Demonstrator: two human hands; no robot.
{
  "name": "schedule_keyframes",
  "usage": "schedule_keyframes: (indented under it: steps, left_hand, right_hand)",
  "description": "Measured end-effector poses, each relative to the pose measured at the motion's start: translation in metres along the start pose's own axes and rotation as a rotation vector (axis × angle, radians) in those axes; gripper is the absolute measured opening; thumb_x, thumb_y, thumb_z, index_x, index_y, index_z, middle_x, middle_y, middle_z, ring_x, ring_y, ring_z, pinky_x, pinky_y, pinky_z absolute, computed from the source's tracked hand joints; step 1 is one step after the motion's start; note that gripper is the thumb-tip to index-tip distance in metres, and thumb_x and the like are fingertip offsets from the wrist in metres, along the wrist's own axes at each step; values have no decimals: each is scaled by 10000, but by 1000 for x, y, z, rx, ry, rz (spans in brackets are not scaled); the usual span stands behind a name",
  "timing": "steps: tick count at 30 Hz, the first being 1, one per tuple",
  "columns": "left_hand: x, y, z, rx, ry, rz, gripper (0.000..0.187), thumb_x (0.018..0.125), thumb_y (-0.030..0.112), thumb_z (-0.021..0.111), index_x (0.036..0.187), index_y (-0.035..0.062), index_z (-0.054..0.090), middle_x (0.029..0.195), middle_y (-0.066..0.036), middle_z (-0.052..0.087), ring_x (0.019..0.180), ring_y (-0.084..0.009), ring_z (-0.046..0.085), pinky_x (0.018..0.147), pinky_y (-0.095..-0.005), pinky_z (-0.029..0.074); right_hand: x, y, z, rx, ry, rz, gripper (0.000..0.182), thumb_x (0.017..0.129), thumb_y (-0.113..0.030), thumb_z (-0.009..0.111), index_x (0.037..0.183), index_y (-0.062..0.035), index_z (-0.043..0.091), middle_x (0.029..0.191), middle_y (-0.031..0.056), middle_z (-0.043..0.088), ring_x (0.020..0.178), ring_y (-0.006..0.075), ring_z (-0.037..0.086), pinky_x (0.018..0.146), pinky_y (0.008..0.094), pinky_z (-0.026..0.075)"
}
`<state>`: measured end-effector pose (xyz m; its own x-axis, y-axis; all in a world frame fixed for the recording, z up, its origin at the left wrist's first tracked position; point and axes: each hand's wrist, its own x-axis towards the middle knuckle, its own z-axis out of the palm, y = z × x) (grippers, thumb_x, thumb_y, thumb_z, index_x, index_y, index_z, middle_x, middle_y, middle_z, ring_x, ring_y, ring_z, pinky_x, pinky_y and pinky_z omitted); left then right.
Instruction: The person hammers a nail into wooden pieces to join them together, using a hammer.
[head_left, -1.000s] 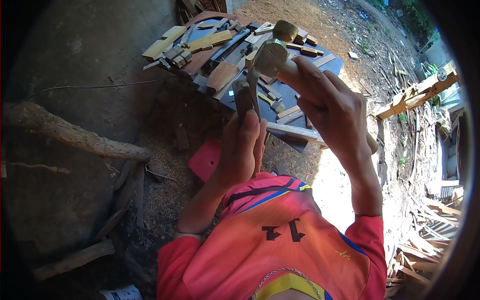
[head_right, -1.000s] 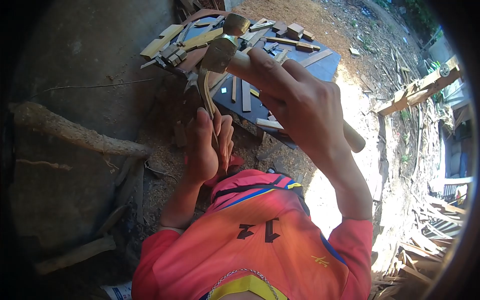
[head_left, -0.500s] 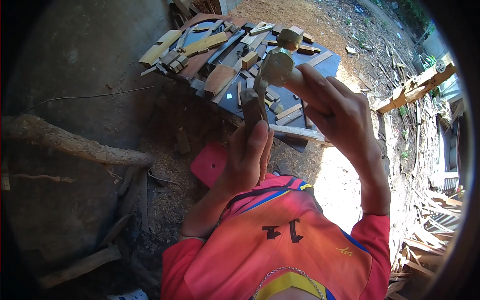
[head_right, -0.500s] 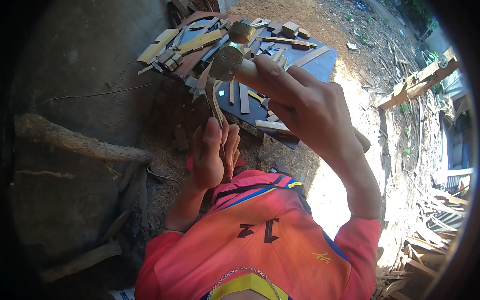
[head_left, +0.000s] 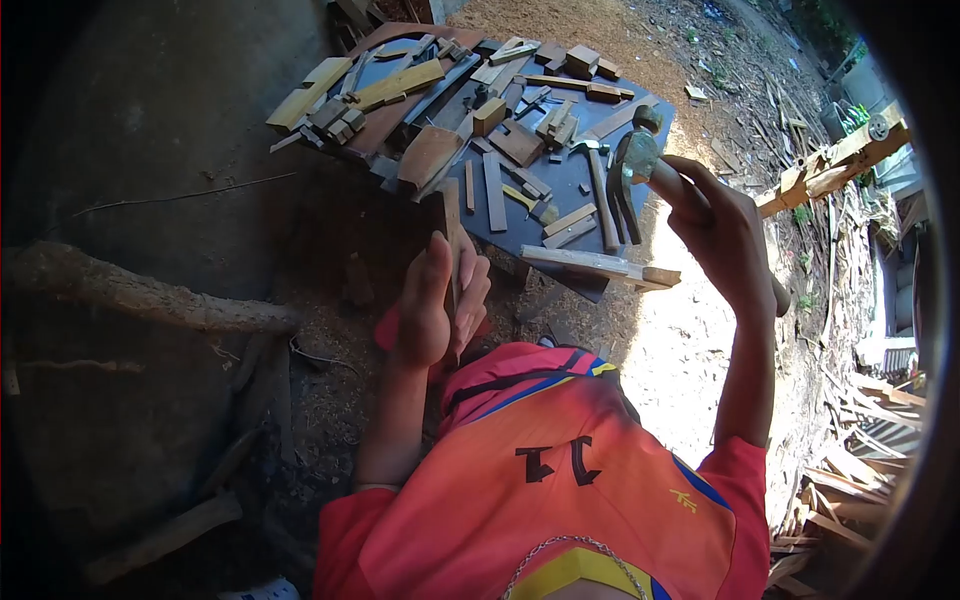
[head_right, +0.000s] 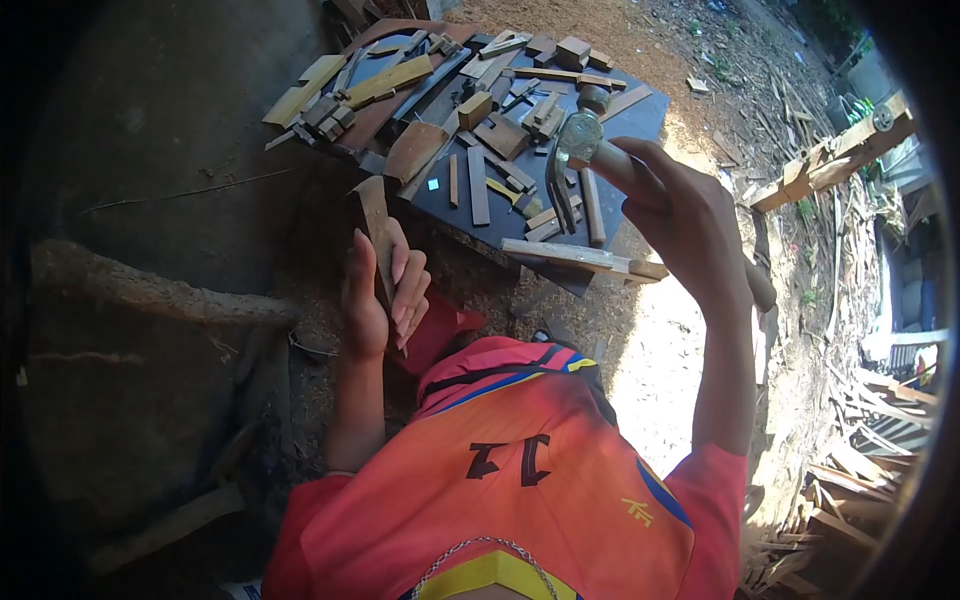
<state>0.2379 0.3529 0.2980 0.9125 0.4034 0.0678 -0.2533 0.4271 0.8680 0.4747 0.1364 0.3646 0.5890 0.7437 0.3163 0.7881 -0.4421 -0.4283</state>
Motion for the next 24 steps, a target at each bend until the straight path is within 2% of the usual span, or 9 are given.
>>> schedule_keyframes:
  steps: [3,6,7,10,11,15,21,24]
  left_hand:
    - [5,-6,8,-10,-17,-26,578,1098,646,401,870,115,396,521,19,352,340,-57,275,282,-204,264]
    - [9,-13,9,-50,-59,-32,522,1125,578,403,923,99,448,556,14,400,364,-51,335,327,-212,289]
    - [10,-16,10,-42,-64,-39,521,1126,576,404,925,97,450,558,14,402,366,-52,341,330,-212,292]
    - [12,-22,14,5,-80,-47,537,1121,589,403,918,93,442,560,10,402,364,-54,334,324,-210,300]
    - [12,-23,17,37,-83,-45,554,1114,607,400,907,94,430,557,7,398,359,-56,316,313,-208,301]
    - [12,-24,21,0,-103,-68,577,1105,627,402,891,91,420,550,3,388,354,-63,296,297,-208,299]
    - [12,-27,20,-84,-104,-112,584,1104,629,403,877,91,420,545,-2,384,353,-70,301,287,-214,296]
    - [12,-30,15,-95,-91,-118,583,1105,628,400,892,87,429,549,-2,384,356,-73,316,288,-214,295]
  right_hand:
    - [-10,2,12,71,7,41,538,834,-6,779,1322,-193,651,925,142,759,874,359,755,762,436,562]
    - [-15,4,23,296,-25,118,548,839,7,762,1337,-157,604,909,152,757,879,350,761,778,419,561]
    - [-17,4,26,334,-37,143,531,849,8,741,1329,-123,557,913,146,759,881,324,765,799,398,559]
    - [-25,-3,37,452,-32,225,505,855,-2,726,1313,-106,542,934,131,762,888,299,763,816,389,558]
    - [-27,-4,39,519,-57,255,484,859,-12,725,1301,-92,545,959,126,765,907,265,761,824,383,559]
    - [-33,-6,48,608,-77,248,453,858,2,716,1276,-75,561,977,131,764,937,228,761,848,366,570]
    - [-34,-12,52,708,-105,265,462,858,3,722,1289,-56,567,1002,140,762,994,209,757,844,355,580]
    - [-36,-10,61,712,-77,258,438,887,-54,740,1293,-53,576,1021,141,746,948,191,741,813,353,578]
